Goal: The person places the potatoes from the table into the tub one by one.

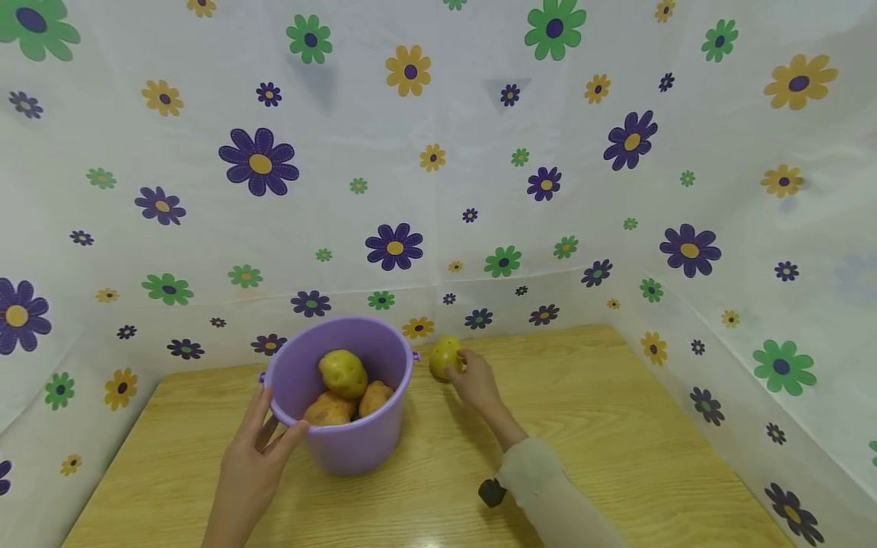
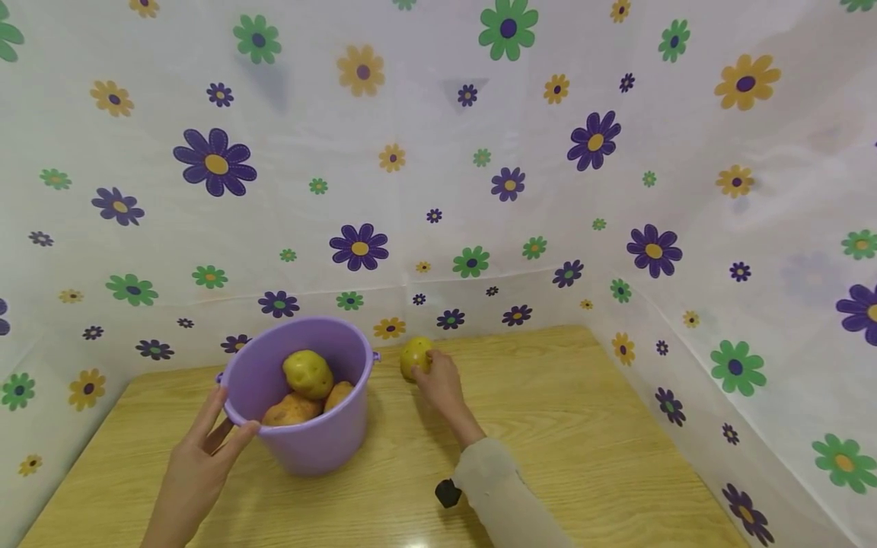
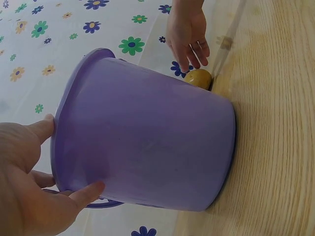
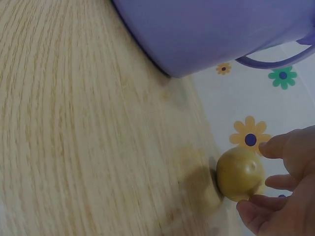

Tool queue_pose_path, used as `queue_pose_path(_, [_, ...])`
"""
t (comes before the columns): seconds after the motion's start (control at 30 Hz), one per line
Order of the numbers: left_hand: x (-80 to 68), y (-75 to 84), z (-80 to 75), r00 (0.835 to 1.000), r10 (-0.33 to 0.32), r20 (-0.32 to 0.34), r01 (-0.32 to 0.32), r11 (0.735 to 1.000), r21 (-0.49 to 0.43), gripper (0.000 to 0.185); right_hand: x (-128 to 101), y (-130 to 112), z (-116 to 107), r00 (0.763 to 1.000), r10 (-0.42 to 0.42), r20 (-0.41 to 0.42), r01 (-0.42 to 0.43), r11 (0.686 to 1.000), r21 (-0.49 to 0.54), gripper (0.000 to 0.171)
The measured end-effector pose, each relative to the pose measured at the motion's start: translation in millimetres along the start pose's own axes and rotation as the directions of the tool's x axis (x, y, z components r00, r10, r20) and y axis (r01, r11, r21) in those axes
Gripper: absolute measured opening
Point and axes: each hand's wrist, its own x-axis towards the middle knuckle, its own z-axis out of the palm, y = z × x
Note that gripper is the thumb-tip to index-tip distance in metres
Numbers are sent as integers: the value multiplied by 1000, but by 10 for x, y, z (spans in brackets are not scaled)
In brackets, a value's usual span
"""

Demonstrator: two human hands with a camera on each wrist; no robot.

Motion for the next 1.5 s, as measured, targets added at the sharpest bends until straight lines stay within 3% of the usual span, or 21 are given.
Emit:
queue_pose_path(0.5, [-13,-1,15,1000,1,-4,-1,1000,-2,89,85,49,84,1000,-9,-5,9,992,-129,52])
queue_pose_path(1.0, [-12,2,16,1000,-1,-10,1,1000,-5,89,196,134,200,999,1,-36,-7,986,-168,65])
queue_pose_path(1.27, [-9,-6,16,1000,8,-16,-9,1000,-7,89,216,161,212,999,-15,-33,11,993,-117,63])
queue_pose_path(1.5, [-7,-6,20,1000,25,-18,-25,1000,-5,88,210,189,227,999,22,-23,-24,994,-104,63])
